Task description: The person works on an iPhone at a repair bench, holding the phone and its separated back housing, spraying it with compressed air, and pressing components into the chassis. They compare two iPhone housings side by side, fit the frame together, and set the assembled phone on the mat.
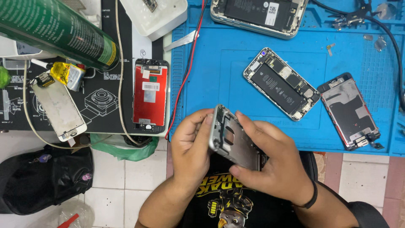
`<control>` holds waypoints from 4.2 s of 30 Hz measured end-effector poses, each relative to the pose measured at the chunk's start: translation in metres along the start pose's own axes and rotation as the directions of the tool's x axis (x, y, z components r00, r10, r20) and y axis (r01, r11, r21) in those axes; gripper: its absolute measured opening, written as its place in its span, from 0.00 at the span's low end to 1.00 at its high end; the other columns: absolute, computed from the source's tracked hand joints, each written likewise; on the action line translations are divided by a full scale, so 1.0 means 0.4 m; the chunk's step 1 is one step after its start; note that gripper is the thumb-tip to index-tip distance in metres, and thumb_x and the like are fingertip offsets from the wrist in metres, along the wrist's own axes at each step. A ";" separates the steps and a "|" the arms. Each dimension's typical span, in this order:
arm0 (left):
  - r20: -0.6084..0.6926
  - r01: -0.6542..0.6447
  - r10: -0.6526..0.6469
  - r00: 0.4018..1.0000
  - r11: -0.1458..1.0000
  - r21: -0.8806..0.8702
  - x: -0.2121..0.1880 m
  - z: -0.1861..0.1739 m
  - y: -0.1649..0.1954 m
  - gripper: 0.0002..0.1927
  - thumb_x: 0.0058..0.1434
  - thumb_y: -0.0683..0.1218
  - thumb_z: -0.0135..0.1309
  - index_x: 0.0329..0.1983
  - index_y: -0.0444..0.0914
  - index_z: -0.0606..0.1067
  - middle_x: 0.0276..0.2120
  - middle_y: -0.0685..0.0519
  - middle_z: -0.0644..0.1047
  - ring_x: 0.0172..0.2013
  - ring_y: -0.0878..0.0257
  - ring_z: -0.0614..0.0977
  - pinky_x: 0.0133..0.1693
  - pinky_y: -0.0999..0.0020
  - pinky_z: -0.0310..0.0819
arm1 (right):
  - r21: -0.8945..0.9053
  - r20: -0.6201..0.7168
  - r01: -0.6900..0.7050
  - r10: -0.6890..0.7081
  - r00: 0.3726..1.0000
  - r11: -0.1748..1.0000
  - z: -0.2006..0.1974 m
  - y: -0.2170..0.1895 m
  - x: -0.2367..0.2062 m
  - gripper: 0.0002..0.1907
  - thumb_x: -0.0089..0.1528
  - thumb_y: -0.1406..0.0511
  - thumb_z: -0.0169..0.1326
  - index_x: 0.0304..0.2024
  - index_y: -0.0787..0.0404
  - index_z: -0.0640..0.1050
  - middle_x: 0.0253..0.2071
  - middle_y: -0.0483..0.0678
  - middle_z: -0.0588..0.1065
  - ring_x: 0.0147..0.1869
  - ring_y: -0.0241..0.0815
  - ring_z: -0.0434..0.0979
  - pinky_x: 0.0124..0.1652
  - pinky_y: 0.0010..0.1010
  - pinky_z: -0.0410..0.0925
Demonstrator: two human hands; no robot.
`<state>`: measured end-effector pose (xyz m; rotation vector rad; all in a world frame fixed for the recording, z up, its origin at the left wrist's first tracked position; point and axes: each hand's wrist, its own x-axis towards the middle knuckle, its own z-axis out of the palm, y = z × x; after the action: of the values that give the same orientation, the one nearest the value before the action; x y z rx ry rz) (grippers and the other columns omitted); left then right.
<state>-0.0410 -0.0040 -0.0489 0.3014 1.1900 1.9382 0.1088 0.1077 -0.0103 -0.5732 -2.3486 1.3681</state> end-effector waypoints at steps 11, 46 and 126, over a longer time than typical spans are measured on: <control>0.624 0.326 -0.227 0.748 0.944 -0.046 0.045 0.038 0.116 0.49 0.64 0.42 0.56 0.80 0.41 0.39 0.64 0.34 0.70 0.59 0.49 0.78 0.49 0.51 0.77 | 0.767 0.598 -0.616 -0.149 0.788 -0.178 0.023 0.138 -0.031 0.50 0.60 0.45 0.59 0.69 0.74 0.59 0.54 0.73 0.71 0.51 0.64 0.80 0.45 0.51 0.76; 0.419 0.105 -0.118 0.900 0.993 0.053 0.105 0.033 0.025 0.41 0.75 0.57 0.44 0.83 0.36 0.45 0.55 0.45 0.72 0.42 0.60 0.76 0.43 0.65 0.74 | -0.013 -0.524 0.061 -0.059 0.850 0.998 0.004 -0.078 0.149 0.15 0.62 0.76 0.58 0.52 0.71 0.75 0.43 0.56 0.81 0.46 0.40 0.84 0.42 0.27 0.77; 0.545 0.003 -0.140 0.827 0.970 0.244 0.101 -0.005 -0.014 0.44 0.68 0.52 0.62 0.82 0.39 0.56 0.56 0.48 0.72 0.45 0.66 0.78 0.48 0.72 0.76 | -0.311 -0.518 -0.091 -0.088 0.851 0.946 -0.009 -0.089 0.129 0.10 0.64 0.72 0.65 0.47 0.68 0.80 0.42 0.52 0.82 0.42 0.39 0.86 0.41 0.25 0.77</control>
<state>-0.0648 0.0259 -0.0630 0.8748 1.0046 1.4832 0.0607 0.1210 0.0280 -0.9131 -2.1042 0.6878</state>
